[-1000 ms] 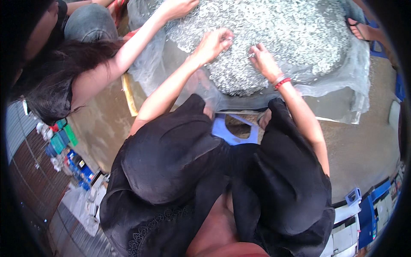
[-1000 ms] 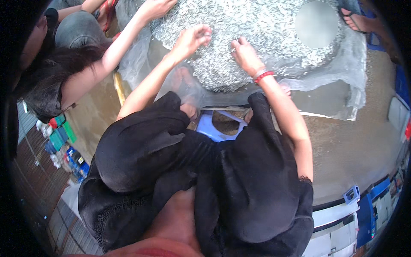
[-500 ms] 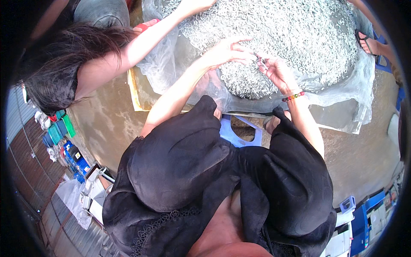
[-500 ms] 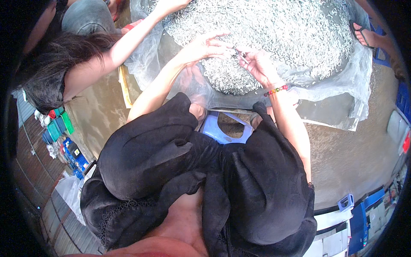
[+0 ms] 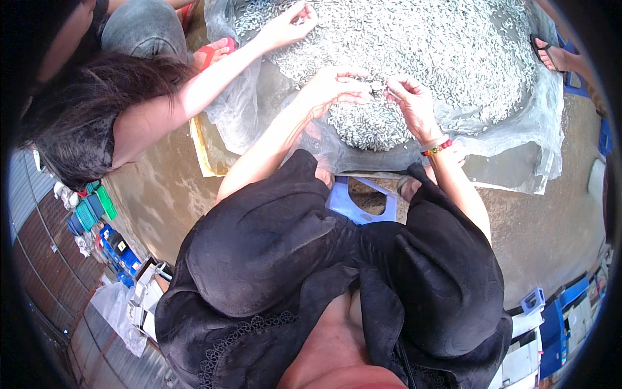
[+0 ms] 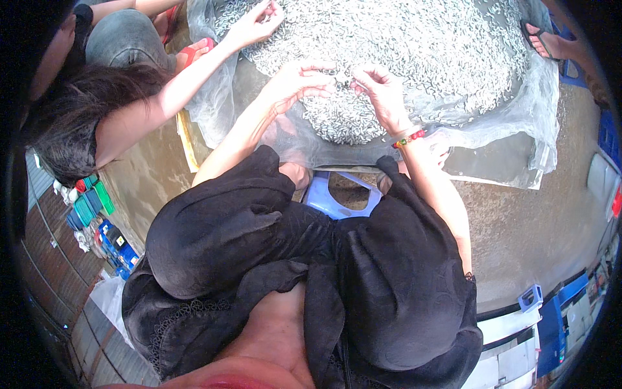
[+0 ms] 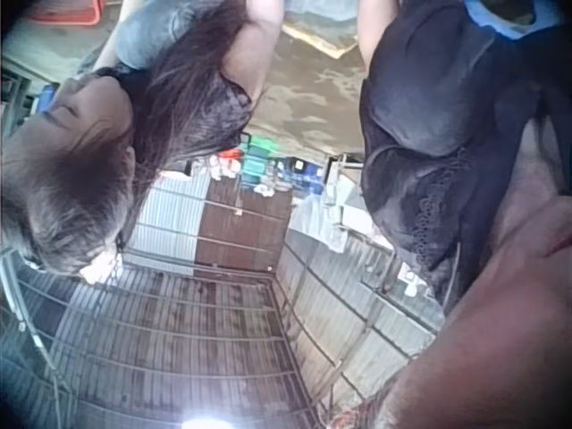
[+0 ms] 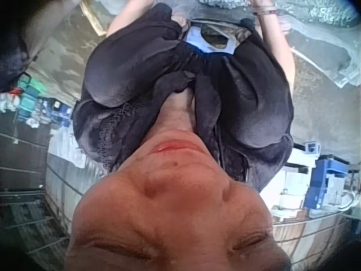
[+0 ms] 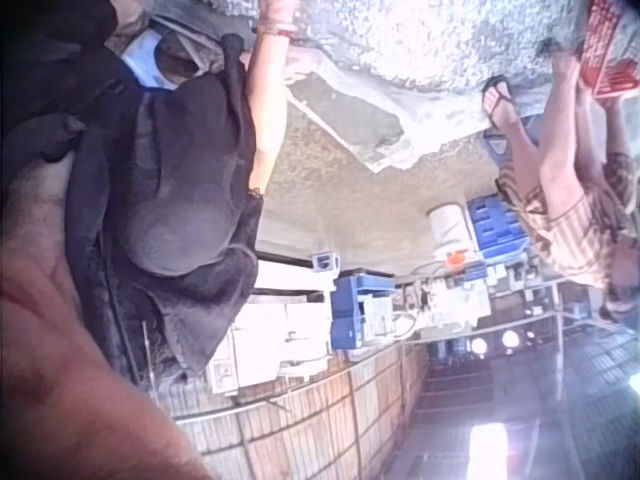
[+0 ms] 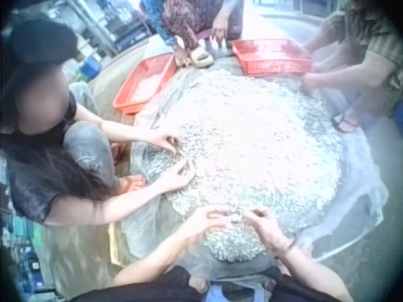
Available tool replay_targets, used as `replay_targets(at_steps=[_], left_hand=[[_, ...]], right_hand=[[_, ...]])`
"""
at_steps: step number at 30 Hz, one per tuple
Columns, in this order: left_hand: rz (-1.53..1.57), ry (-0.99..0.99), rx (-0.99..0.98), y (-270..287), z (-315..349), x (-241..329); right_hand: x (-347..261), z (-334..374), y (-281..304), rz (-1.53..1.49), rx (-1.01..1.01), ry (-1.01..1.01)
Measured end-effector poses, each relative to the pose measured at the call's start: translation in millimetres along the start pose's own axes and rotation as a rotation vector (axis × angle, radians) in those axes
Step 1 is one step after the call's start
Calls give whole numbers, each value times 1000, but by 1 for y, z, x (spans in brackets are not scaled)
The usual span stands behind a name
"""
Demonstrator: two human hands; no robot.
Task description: The person sits on a low stool and sorts small silver-colored items by hand from a large pile on a plastic sheet. They repeatedly pick up handfuls, separate them, and place selected items into red baskets while others work alongside.
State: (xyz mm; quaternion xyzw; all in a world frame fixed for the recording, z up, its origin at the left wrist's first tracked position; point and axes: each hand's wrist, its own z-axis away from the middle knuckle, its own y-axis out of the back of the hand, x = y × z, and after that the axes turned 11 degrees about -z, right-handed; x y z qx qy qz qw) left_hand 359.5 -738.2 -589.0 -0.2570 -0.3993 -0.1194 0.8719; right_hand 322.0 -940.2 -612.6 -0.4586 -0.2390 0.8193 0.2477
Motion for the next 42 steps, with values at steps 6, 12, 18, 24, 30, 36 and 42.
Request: replay_targets(at_steps=[6, 12, 18, 24, 30, 36, 42], left_hand=[[115, 81, -125, -10, 7, -5], [56, -80, 65, -4, -2, -19], [-102, -219, 350, -4, 0, -13], [352, -55, -2, 2, 2, -21], [214, -19, -7, -11, -1, -24], [32, -28, -4, -13, -9, -30], [146, -57, 105, -9, -5, -18]], right_hand=[[-11, 1, 1, 283, -221, 40], [-13, 5, -12, -145, -176, -159], [-9, 2, 5, -275, -83, -165], [-9, 1, 0, -394, -79, -209], [-17, 8, -9, -388, -36, -247], [-12, 3, 3, -181, -108, -254], [-13, 4, 8, -254, 10, -134]])
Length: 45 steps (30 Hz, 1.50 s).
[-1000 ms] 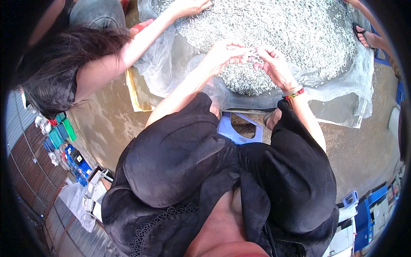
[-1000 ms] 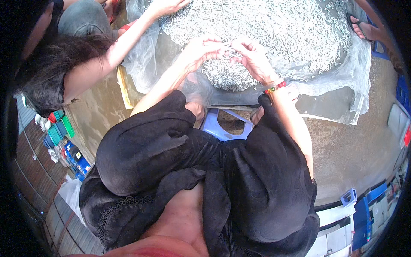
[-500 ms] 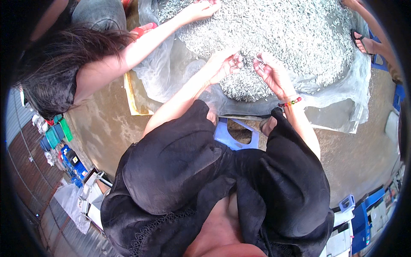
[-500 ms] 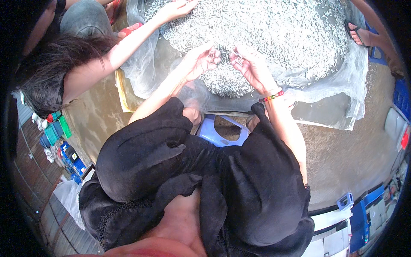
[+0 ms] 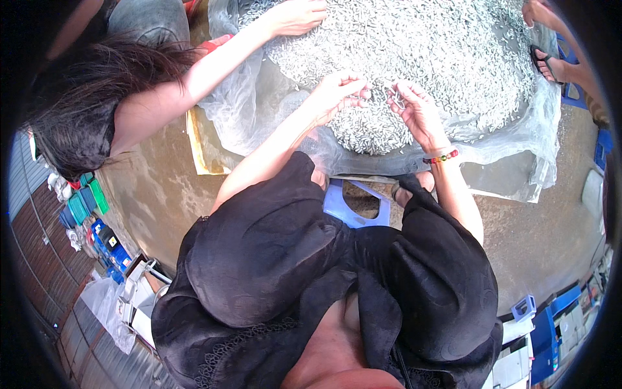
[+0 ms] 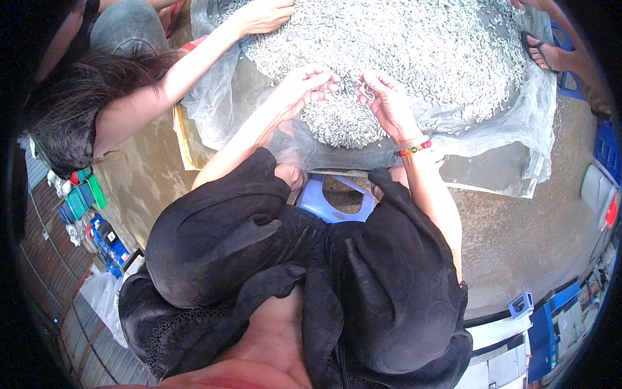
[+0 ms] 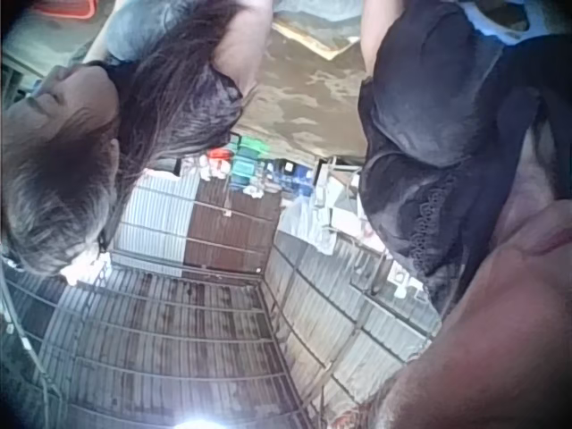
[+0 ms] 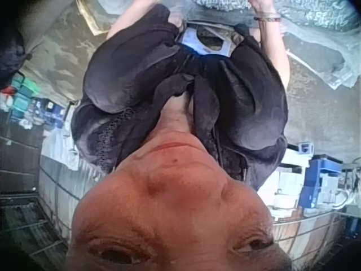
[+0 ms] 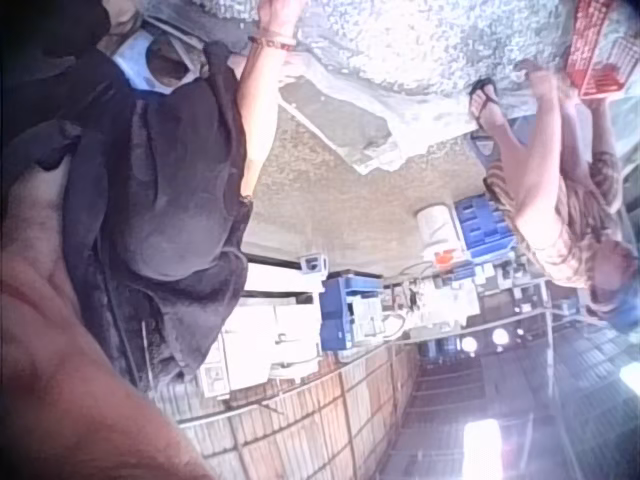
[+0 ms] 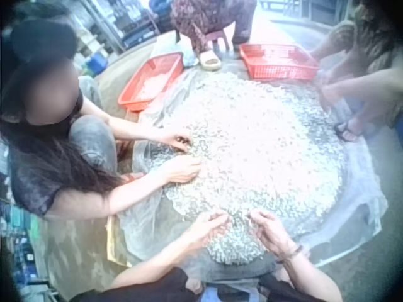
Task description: The person sits on a low stool and sorts small silver-colored items by hand from a large pile on a plastic sheet. They repeatedly pick up handfuls, separate them, and place selected items into red baskets while others work alongside.
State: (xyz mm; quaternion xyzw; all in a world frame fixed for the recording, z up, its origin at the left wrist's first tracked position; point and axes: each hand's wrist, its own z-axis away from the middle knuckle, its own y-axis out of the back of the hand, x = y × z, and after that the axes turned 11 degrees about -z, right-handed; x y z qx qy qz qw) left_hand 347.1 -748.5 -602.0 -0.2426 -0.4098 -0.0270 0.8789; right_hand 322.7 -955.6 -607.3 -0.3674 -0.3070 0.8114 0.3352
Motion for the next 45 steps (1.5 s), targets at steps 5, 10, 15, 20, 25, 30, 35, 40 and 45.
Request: replay_targets(at_steps=[5, 10, 15, 20, 25, 30, 35, 40, 45], left_hand=[[-330, -68, -8, -9, 0, -2], [-569, -100, 82, -15, 1, -5], [-789, -285, 231, -27, 10, 2], [-680, -470, 291, -18, 7, -4], [-412, -380, 47, 6, 19, 32], [-67, -108, -170, 66, 30, 20], [-389, 148, -5, 80, 38, -14], [-1395, -56, 118, 69, 41, -55], [-1826, -133, 261, 42, 41, -81]], right_hand=[[3, 0, -14, -18, -4, -12], [12, -1, -5, 141, -31, 19], [13, -7, -7, 177, -14, 84], [13, -3, -19, 354, -129, 13], [5, 5, -20, 141, -195, -130], [-10, 12, -3, -3, -278, -159], [6, 5, -4, 473, -282, -299], [56, 16, -5, 1852, -473, 105], [56, 13, 4, 2255, -546, 361]])
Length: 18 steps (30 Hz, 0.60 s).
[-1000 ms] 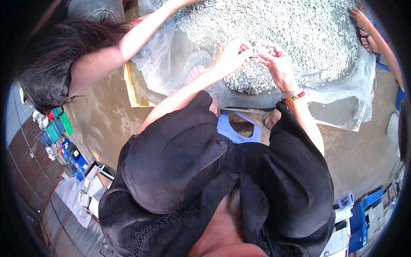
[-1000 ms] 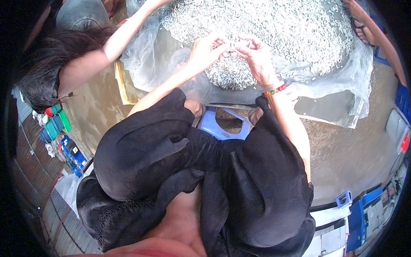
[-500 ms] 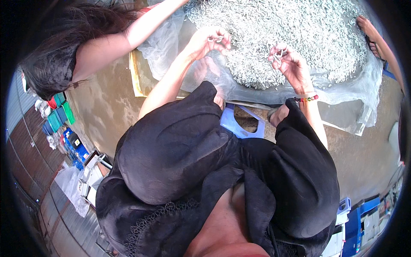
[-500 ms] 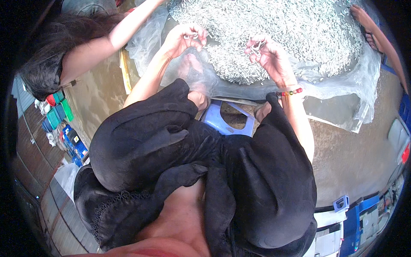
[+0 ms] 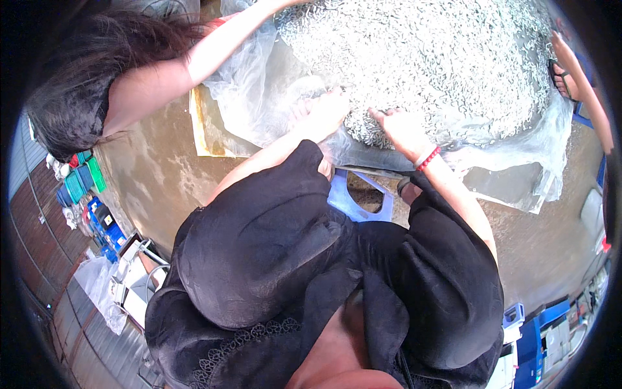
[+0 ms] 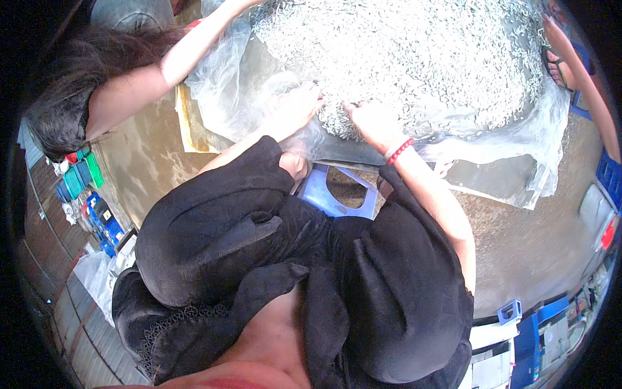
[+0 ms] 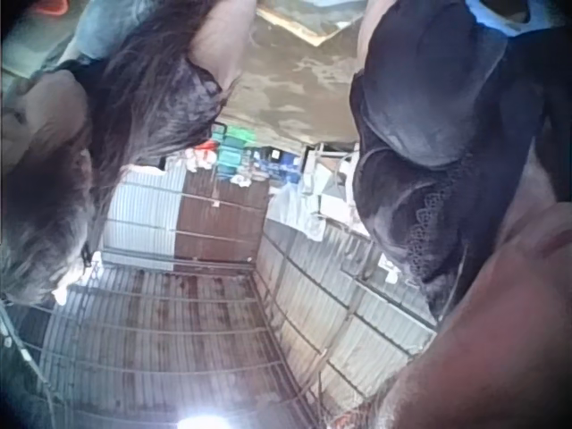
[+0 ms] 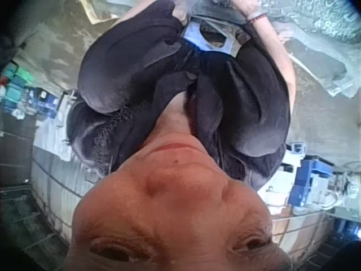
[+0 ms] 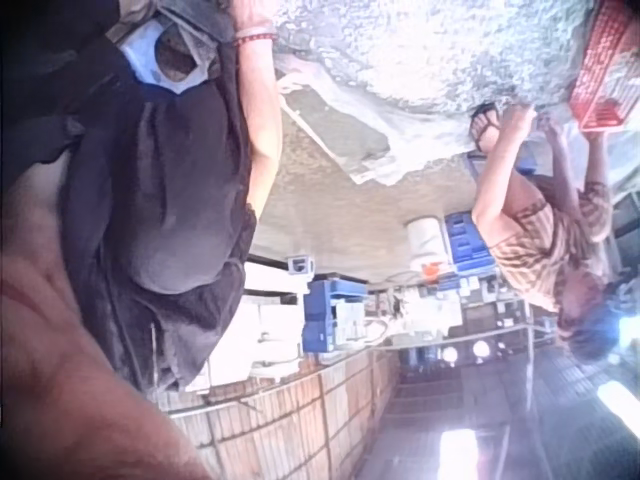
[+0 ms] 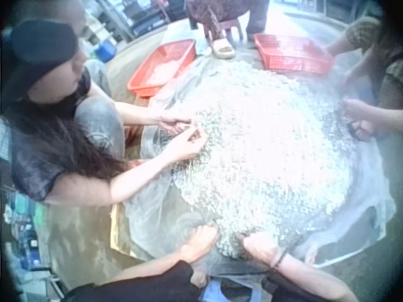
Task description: The person sits on a low stool and sorts small silver-colored items by hand from a large pile on a plastic sheet. They repeatedly pick up handfuls, separate them, and place selected items into red baskets while others work alongside.
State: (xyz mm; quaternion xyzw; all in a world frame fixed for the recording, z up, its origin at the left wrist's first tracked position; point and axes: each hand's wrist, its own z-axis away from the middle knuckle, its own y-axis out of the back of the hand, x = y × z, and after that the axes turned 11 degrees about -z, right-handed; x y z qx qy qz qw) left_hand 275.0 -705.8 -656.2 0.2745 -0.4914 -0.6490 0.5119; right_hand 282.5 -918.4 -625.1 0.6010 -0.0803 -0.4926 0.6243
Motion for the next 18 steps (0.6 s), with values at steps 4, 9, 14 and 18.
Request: replay_targets(at_steps=[4, 9, 14, 18], left_hand=[[131, -55, 159, -6, -11, 19], [130, -110, 247, -14, -19, 17], [19, -205, 150, -8, -33, 12], [53, -176, 78, 0, -38, 2]], right_hand=[[31, 13, 8, 62, 10, -299], [87, 30, 0, -47, 331, -384], [49, 3, 29, -228, 328, -257], [48, -20, 2, -114, 273, -32]])
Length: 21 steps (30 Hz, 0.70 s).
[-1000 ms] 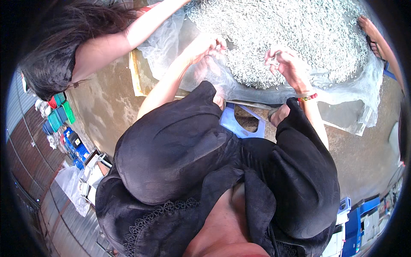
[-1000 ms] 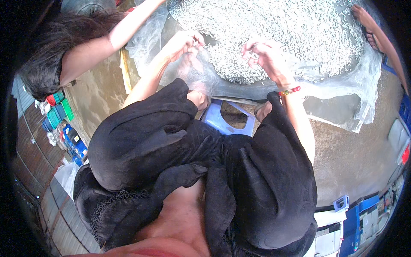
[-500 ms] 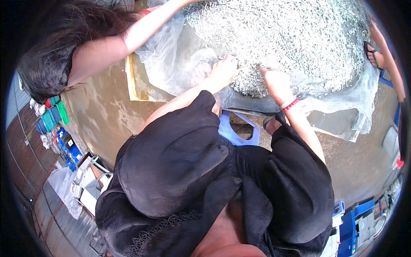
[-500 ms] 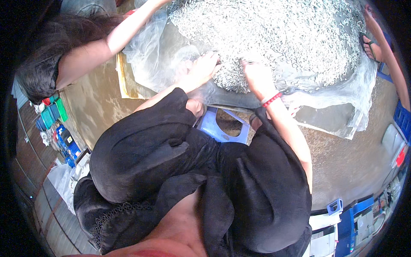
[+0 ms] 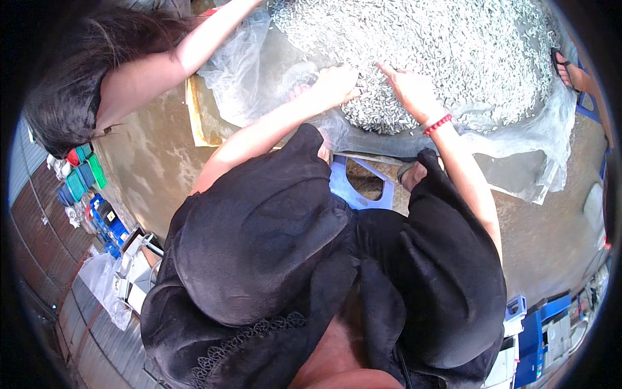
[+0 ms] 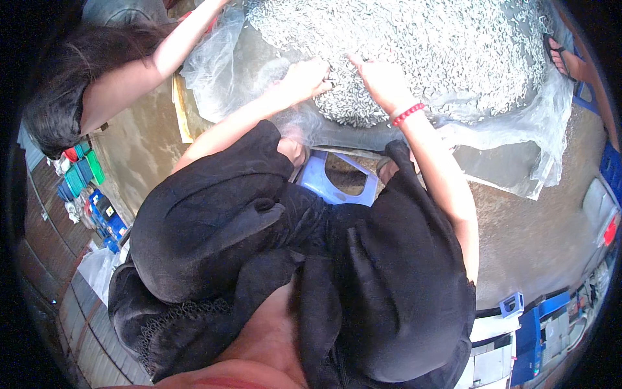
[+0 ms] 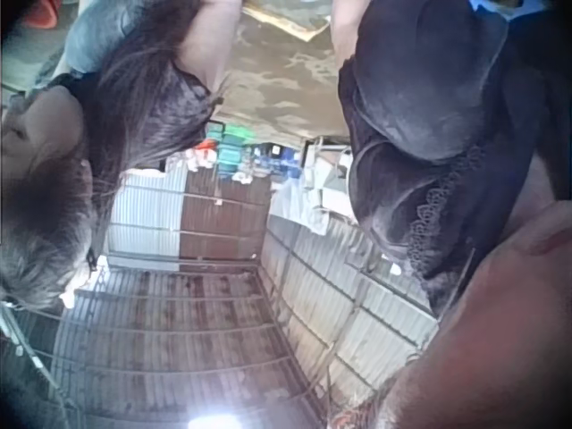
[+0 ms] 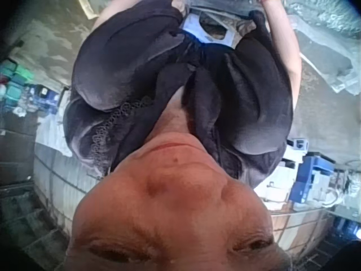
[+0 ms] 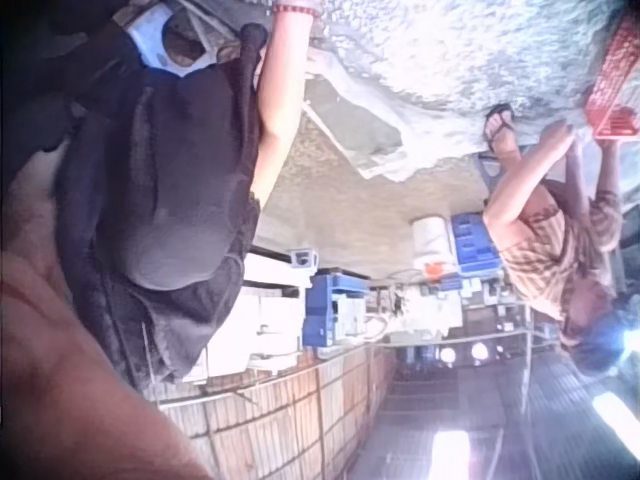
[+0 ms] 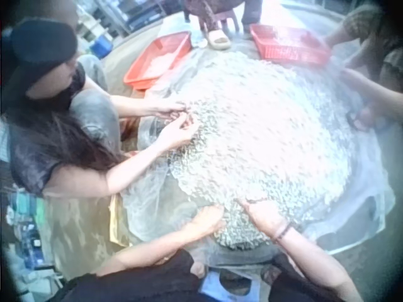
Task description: The person sits on a low stool and sorts small silver-colored items by hand from a large pile on a plastic sheet. They repeatedly pick up handfuls, separate them, and place selected items into red baskets while others work alongside.
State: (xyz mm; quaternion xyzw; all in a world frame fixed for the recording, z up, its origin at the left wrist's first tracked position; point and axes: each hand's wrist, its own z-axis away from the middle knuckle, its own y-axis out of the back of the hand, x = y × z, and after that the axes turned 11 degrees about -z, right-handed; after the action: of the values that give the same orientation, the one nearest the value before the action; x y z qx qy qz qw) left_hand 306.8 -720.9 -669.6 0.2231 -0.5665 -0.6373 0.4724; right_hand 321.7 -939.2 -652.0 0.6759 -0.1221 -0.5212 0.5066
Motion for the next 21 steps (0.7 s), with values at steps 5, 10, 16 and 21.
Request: replay_targets(at_steps=[5, 10, 16, 21], left_hand=[[343, 142, 22, 49, -14, -22], [399, 13, -49, 55, -28, -27], [-63, -206, 381, 56, -36, -21], [579, 0, -102, 110, -42, 3]], right_hand=[[13, 15, -12, -63, 11, -97], [11, 11, 22, -873, 5, -700], [19, 15, 42, -896, 118, -661], [16, 14, 43, -1187, 216, -691]])
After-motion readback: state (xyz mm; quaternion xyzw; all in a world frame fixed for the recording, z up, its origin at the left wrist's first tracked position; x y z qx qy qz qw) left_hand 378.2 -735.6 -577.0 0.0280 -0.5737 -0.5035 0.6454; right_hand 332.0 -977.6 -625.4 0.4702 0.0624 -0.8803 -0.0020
